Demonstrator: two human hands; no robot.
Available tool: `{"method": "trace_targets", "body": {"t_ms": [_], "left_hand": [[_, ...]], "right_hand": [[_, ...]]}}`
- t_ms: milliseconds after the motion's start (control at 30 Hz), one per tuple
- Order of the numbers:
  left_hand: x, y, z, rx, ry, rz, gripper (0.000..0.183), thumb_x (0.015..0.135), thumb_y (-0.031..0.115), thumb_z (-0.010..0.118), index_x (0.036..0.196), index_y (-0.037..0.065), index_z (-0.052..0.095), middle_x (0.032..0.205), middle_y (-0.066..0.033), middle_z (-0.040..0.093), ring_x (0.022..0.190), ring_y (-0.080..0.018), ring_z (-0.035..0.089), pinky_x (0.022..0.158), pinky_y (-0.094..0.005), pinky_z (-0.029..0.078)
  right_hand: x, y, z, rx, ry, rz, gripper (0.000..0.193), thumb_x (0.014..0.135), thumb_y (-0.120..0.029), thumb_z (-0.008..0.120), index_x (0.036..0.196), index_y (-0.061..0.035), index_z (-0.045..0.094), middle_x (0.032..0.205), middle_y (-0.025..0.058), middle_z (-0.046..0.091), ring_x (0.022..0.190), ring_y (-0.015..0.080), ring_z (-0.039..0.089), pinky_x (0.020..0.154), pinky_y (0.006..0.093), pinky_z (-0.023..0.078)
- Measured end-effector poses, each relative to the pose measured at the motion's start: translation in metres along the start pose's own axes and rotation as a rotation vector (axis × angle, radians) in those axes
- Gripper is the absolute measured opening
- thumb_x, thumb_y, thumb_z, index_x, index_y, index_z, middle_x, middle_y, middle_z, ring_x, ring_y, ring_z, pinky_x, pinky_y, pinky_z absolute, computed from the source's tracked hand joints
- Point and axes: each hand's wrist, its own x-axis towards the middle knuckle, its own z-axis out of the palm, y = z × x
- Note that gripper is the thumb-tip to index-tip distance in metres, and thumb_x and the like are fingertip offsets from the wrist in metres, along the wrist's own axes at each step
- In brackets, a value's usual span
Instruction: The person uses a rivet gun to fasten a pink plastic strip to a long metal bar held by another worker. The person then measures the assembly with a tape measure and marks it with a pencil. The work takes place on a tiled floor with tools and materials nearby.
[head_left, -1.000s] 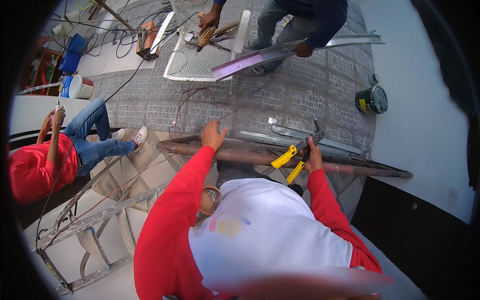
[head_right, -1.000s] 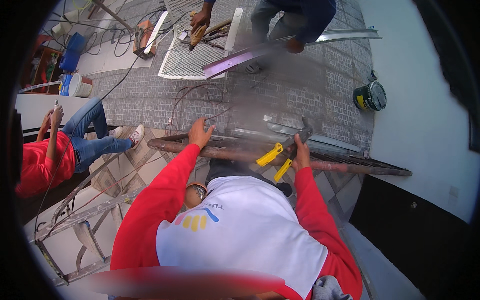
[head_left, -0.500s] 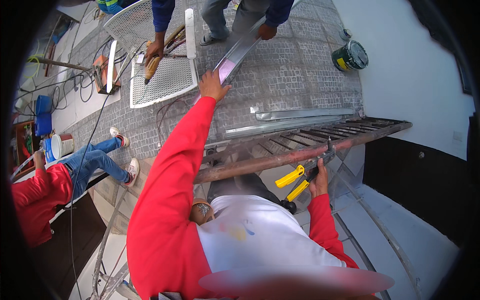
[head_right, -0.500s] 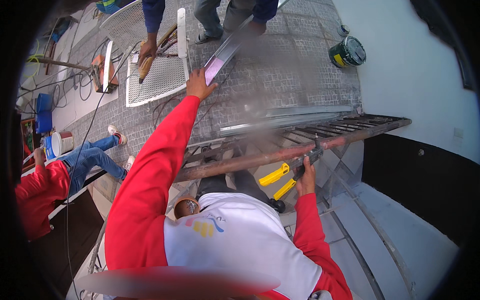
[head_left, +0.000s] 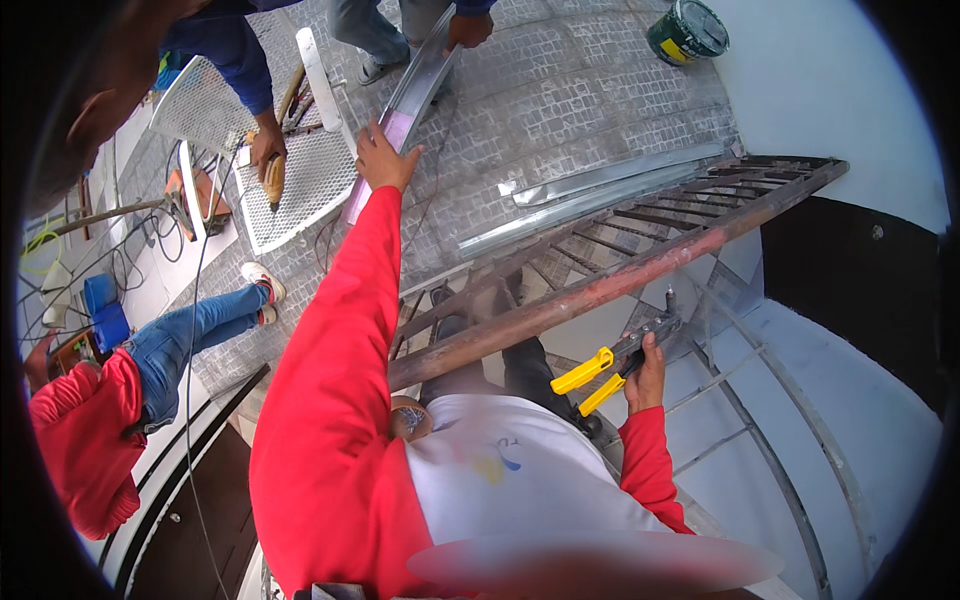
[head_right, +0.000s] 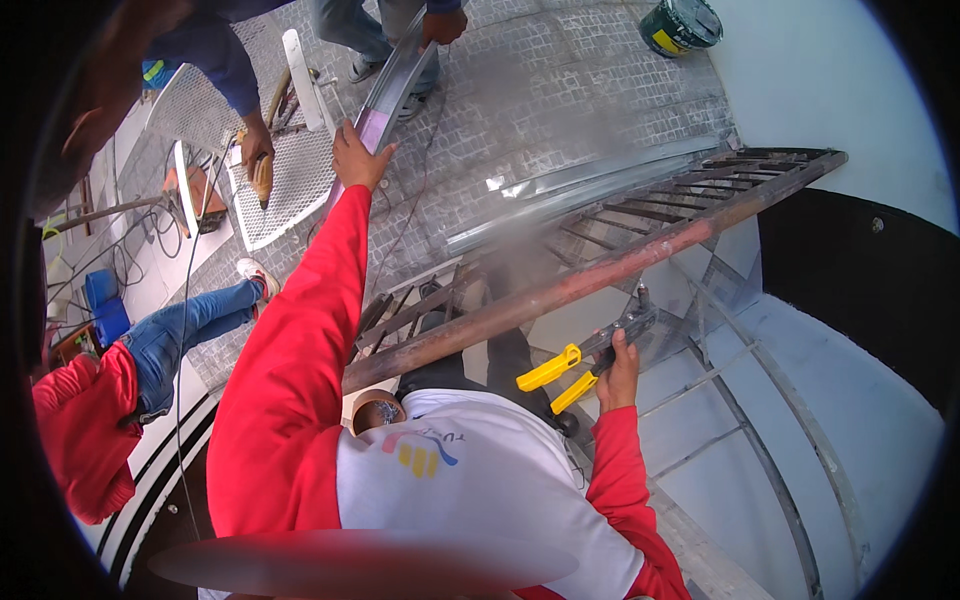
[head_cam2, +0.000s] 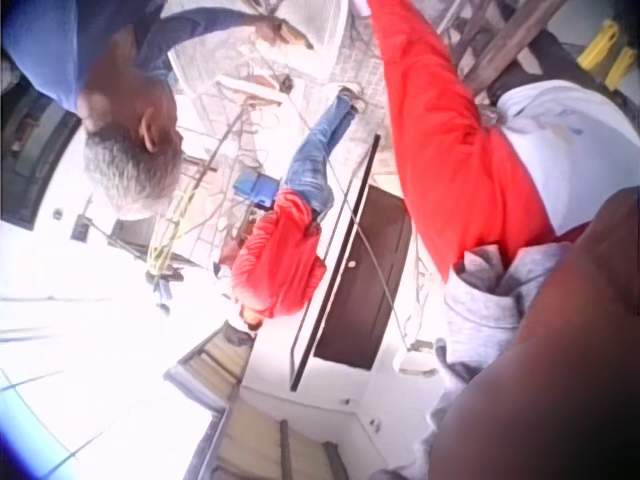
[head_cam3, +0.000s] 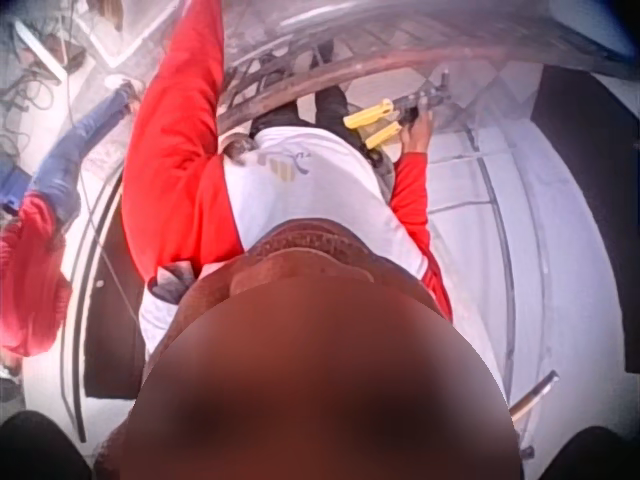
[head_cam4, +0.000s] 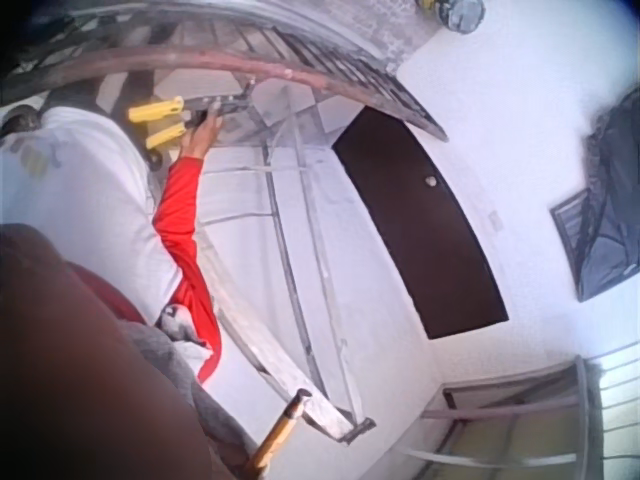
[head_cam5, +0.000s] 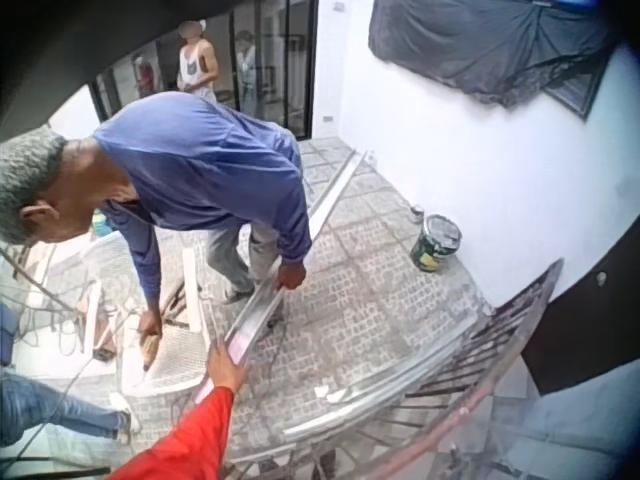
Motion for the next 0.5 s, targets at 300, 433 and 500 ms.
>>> {"method": "trace_targets", "body": {"t_ms": [300, 433, 500], "left_hand": [[-0.036, -0.064, 0.01, 0.046, -0.15, 0.009, 0.051, 0.08, 0.028, 0.084, 0.122, 0.009, 0.063, 0.119, -0.0144, 0.067, 0.108, -0.0355, 0.067, 0.088, -0.0474, 0.054], [-0.047, -0.076, 0.028, -0.032, -0.143, -0.029, 0.038, 0.083, 0.022, 0.08, 0.116, 0.011, 0.065, 0.11, -0.0138, 0.07, 0.101, -0.0373, 0.069, 0.085, -0.0481, 0.054], [-0.058, -0.08, 0.03, -0.002, -0.126, -0.062, 0.033, 0.082, 0.02, 0.08, 0.111, 0.01, 0.067, 0.107, -0.0142, 0.071, 0.1, -0.0376, 0.069, 0.083, -0.049, 0.054]], "right_hand": [[0.007, -0.01, 0.025, 0.05, -0.046, -0.029, 0.039, 0.094, -0.034, 0.078, 0.12, -0.0112, 0.06, 0.107, 0.0011, 0.068, 0.102, 0.0179, 0.068, 0.088, 0.0326, 0.054], [0.005, -0.004, 0.029, 0.019, -0.072, -0.013, 0.037, 0.094, -0.033, 0.077, 0.119, -0.0112, 0.061, 0.107, 0.0013, 0.069, 0.1, 0.0177, 0.068, 0.087, 0.0319, 0.054], [0.001, -0.003, 0.032, -0.004, -0.076, -0.005, 0.035, 0.095, -0.033, 0.077, 0.119, -0.0114, 0.062, 0.106, 0.0014, 0.069, 0.1, 0.0175, 0.068, 0.086, 0.0316, 0.054]]}}
